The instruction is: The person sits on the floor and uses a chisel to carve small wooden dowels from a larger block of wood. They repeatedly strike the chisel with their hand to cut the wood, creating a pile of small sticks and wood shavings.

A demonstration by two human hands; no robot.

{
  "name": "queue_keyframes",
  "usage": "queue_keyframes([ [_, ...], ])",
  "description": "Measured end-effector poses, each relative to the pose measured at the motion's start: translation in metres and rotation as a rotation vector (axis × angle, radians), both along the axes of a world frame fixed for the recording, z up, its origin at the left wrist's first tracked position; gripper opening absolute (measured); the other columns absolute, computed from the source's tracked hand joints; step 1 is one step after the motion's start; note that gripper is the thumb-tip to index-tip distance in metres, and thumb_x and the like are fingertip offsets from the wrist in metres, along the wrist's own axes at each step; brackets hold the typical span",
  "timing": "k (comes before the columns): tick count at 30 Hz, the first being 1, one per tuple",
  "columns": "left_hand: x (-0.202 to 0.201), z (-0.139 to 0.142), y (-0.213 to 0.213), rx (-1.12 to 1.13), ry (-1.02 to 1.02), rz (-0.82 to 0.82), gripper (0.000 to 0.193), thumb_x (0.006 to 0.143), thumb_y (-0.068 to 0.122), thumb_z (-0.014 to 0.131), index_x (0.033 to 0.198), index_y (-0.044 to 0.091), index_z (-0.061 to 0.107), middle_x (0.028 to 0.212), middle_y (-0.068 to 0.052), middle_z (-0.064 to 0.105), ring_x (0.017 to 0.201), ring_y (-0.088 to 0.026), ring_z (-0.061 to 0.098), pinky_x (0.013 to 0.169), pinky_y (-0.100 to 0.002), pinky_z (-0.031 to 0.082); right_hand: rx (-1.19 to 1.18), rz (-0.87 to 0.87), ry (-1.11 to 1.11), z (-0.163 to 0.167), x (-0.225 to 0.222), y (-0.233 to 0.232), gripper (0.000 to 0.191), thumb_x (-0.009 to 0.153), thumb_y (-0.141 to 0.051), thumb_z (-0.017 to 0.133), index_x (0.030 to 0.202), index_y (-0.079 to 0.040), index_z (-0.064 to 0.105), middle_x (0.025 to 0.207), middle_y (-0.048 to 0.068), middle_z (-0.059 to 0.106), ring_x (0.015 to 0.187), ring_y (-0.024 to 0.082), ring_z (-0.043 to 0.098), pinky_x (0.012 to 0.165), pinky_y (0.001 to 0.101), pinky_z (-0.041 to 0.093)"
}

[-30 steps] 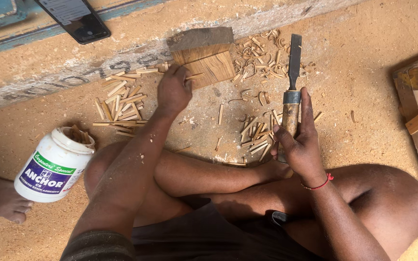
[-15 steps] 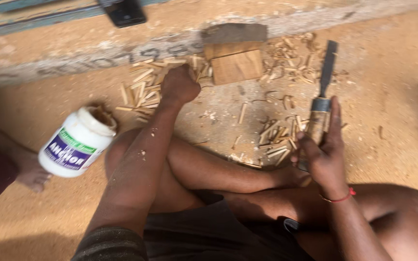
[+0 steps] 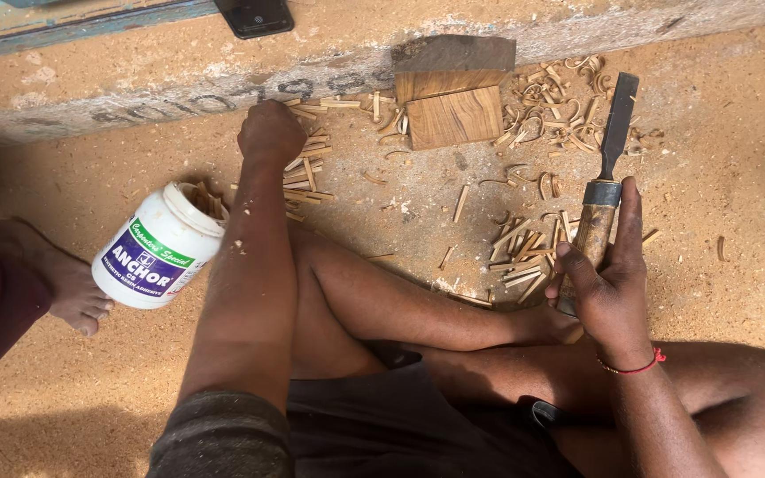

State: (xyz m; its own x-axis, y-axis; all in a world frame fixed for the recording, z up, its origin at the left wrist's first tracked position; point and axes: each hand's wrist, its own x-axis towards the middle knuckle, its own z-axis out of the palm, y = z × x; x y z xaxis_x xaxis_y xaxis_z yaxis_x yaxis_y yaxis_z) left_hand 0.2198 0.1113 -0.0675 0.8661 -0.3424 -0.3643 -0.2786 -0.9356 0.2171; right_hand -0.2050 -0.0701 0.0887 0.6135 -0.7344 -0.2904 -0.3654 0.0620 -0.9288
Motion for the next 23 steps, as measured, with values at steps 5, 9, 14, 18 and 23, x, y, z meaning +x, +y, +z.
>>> queue_keyframes([
  [5, -0.002, 0.008, -0.008, 0.087, 0.089, -0.047, 0.039, 0.086, 0.029, 0.074, 0.116, 0.005, 0.073, 0.124, -0.020, 0.069, 0.116, -0.036, 0.067, 0.098, -0.047, 0.054, 0.005, -0.016, 0.001, 0.003, -0.002, -0.001, 0.098, 0.095, 0.009, 0.056, 0.171, -0.019, 0.000, 0.138, 0.019, 0.055, 0.066, 0.014, 0.060, 0.051, 0.0282, 0.055],
  [9, -0.007, 0.013, -0.007, 0.112, 0.127, -0.105, 0.037, 0.094, 0.033, 0.067, 0.119, 0.007, 0.074, 0.125, -0.020, 0.070, 0.117, -0.036, 0.067, 0.099, -0.047, 0.054, 0.003, 0.007, -0.003, 0.003, -0.002, -0.001, 0.098, 0.095, 0.008, 0.056, 0.170, -0.019, -0.001, 0.136, 0.019, 0.056, 0.065, 0.014, 0.060, 0.051, 0.0279, 0.056],
  [14, -0.009, 0.008, -0.007, 0.146, 0.087, -0.194, 0.037, 0.098, 0.032, 0.059, 0.120, 0.006, 0.073, 0.125, -0.021, 0.069, 0.116, -0.037, 0.067, 0.097, -0.049, 0.055, 0.026, 0.000, 0.029, 0.001, -0.003, 0.002, 0.099, 0.095, 0.007, 0.058, 0.172, -0.022, 0.002, 0.129, 0.020, 0.059, 0.066, 0.013, 0.059, 0.051, 0.0274, 0.055],
  [18, -0.013, 0.009, -0.004, 0.018, 0.013, -0.148, 0.038, 0.102, 0.032, 0.057, 0.122, 0.003, 0.068, 0.121, -0.026, 0.069, 0.112, -0.041, 0.066, 0.096, -0.051, 0.053, -0.019, 0.018, -0.045, 0.001, -0.006, 0.001, 0.098, 0.095, 0.008, 0.058, 0.170, -0.021, 0.002, 0.152, 0.016, 0.048, 0.070, 0.012, 0.059, 0.053, 0.0268, 0.056],
  [23, -0.013, 0.031, 0.002, 0.070, 0.130, -0.118, 0.037, 0.085, 0.031, 0.077, 0.116, 0.011, 0.076, 0.122, -0.016, 0.073, 0.113, -0.031, 0.071, 0.102, -0.043, 0.054, -0.061, 0.015, -0.030, 0.001, -0.007, 0.000, 0.098, 0.094, 0.010, 0.058, 0.169, -0.020, 0.004, 0.171, 0.013, 0.025, 0.077, 0.012, 0.060, 0.054, 0.0272, 0.058],
])
